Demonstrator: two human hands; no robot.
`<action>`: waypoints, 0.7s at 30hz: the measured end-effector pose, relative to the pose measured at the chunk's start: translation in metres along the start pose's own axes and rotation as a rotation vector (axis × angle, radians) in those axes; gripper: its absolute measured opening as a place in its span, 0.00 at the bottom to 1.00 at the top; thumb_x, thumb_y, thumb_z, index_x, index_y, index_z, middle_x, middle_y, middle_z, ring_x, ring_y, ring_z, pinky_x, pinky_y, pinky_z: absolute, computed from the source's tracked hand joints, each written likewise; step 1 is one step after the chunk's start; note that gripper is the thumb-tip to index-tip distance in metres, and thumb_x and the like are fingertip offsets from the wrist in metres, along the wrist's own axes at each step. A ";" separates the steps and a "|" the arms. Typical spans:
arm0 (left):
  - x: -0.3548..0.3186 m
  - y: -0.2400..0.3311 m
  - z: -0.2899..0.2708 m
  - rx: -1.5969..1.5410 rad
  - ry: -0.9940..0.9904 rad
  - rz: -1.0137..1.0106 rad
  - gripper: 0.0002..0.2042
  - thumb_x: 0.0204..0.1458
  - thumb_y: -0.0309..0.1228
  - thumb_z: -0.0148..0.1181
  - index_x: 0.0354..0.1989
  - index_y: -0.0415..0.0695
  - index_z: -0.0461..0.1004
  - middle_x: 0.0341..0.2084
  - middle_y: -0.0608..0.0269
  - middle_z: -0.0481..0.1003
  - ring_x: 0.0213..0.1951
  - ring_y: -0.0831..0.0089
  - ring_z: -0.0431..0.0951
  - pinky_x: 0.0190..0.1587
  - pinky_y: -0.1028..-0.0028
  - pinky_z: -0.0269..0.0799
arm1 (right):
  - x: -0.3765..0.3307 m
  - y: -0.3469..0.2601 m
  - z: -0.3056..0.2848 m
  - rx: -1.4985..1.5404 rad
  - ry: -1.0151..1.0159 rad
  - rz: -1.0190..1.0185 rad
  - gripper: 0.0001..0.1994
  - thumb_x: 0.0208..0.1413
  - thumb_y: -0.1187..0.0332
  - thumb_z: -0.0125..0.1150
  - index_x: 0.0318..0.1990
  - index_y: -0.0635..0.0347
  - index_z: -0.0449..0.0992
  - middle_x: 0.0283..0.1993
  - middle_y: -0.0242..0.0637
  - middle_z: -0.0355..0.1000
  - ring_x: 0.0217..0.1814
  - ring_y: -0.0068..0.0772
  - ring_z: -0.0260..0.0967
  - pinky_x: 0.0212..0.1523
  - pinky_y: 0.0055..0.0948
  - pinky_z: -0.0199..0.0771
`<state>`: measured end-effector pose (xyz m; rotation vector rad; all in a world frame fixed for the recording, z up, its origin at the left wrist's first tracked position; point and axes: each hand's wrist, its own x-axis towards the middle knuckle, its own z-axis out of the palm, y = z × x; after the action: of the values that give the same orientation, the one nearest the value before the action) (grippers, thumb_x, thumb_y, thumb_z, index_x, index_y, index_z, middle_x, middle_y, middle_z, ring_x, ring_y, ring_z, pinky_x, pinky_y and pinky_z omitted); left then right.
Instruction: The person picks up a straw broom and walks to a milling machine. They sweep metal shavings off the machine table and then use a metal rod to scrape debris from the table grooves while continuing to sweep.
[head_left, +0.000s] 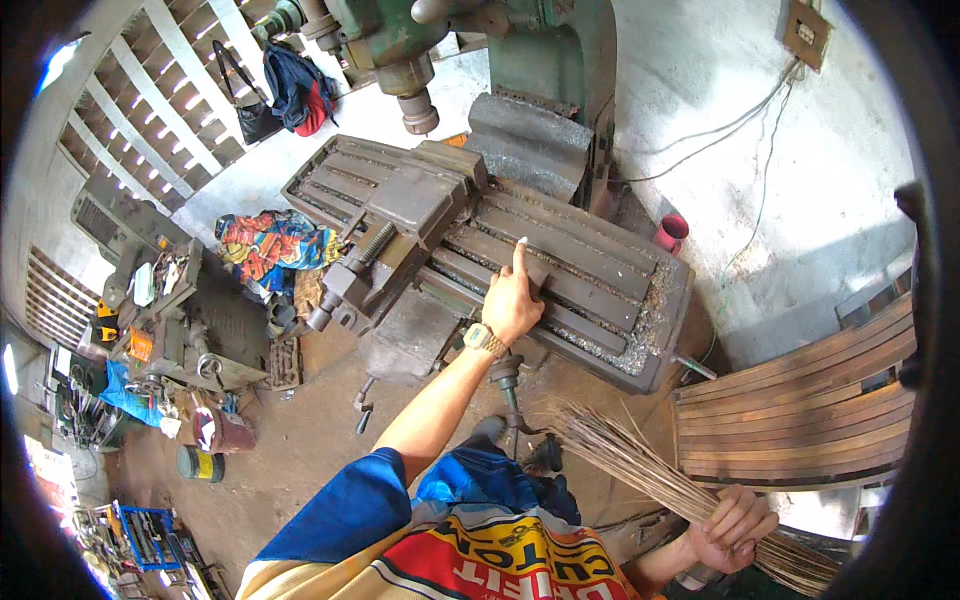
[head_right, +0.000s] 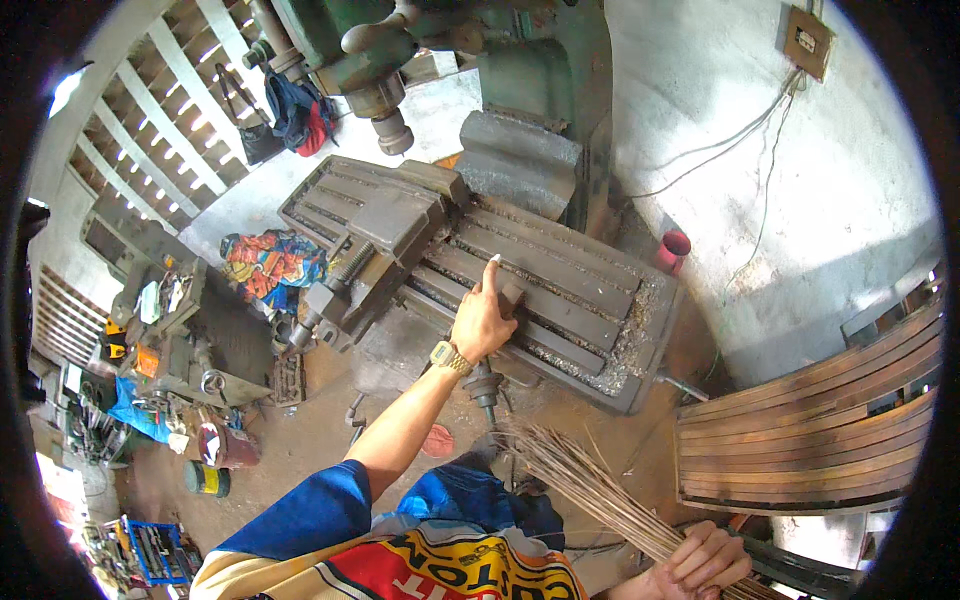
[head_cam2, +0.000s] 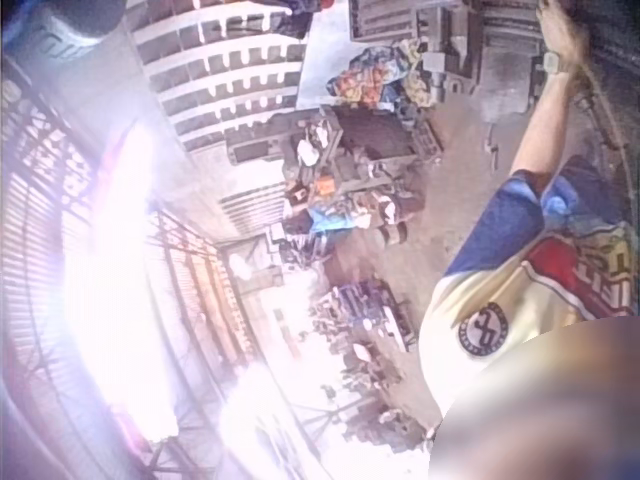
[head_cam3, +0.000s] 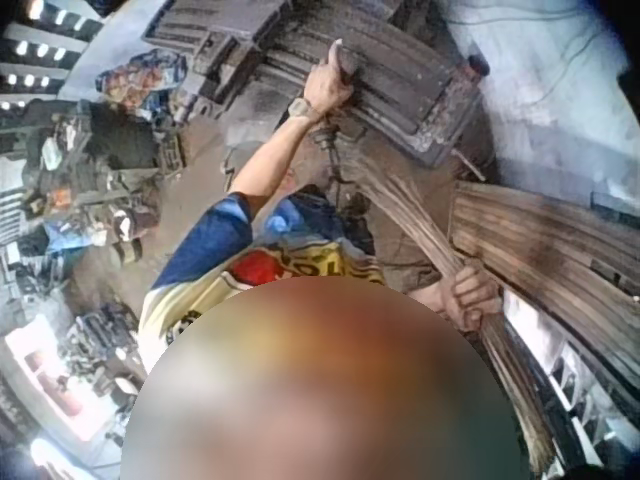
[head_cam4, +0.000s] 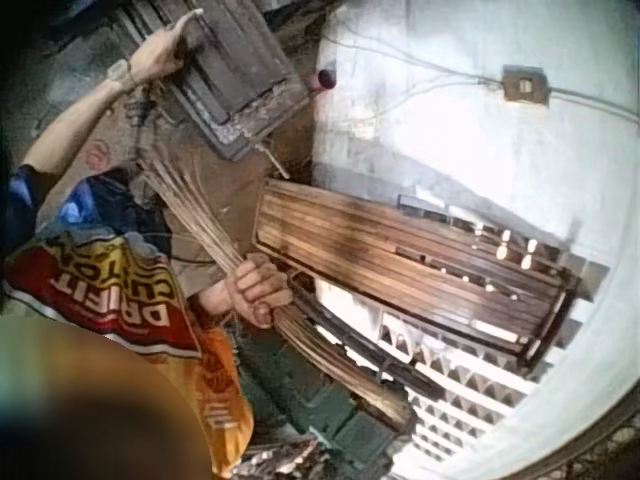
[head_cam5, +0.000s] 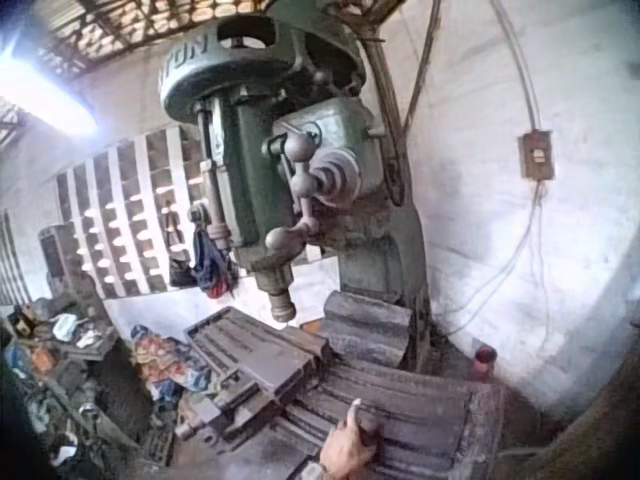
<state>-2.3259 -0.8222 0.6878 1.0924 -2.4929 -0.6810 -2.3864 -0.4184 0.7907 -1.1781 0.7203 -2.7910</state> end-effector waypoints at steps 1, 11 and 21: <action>-0.001 0.003 -0.006 -0.079 -0.017 -0.023 0.50 0.42 0.26 0.68 0.74 0.38 0.44 0.37 0.39 0.79 0.41 0.42 0.81 0.49 0.53 0.77 | 0.004 -0.001 -0.002 0.021 -0.015 0.014 0.16 0.54 0.69 0.62 0.23 0.49 0.59 0.09 0.27 0.59 0.07 0.18 0.52 0.18 0.16 0.63; 0.010 -0.046 -0.145 -0.351 0.398 0.086 0.44 0.46 0.21 0.65 0.73 0.45 0.48 0.36 0.48 0.83 0.38 0.59 0.84 0.44 0.63 0.80 | 0.030 0.057 0.026 -0.023 -0.087 0.020 0.13 0.56 0.70 0.60 0.26 0.51 0.61 0.12 0.27 0.58 0.13 0.22 0.54 0.22 0.24 0.60; 0.095 -0.134 -0.158 -0.176 0.416 0.004 0.40 0.47 0.20 0.63 0.70 0.41 0.52 0.37 0.45 0.82 0.39 0.49 0.83 0.47 0.59 0.78 | 0.071 0.246 0.120 0.115 -0.423 0.170 0.09 0.55 0.74 0.58 0.28 0.55 0.63 0.16 0.30 0.61 0.15 0.26 0.56 0.24 0.32 0.64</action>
<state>-2.2332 -1.0192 0.7556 1.0410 -2.0431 -0.5882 -2.3922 -0.7006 0.8067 -1.5301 0.5802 -2.2996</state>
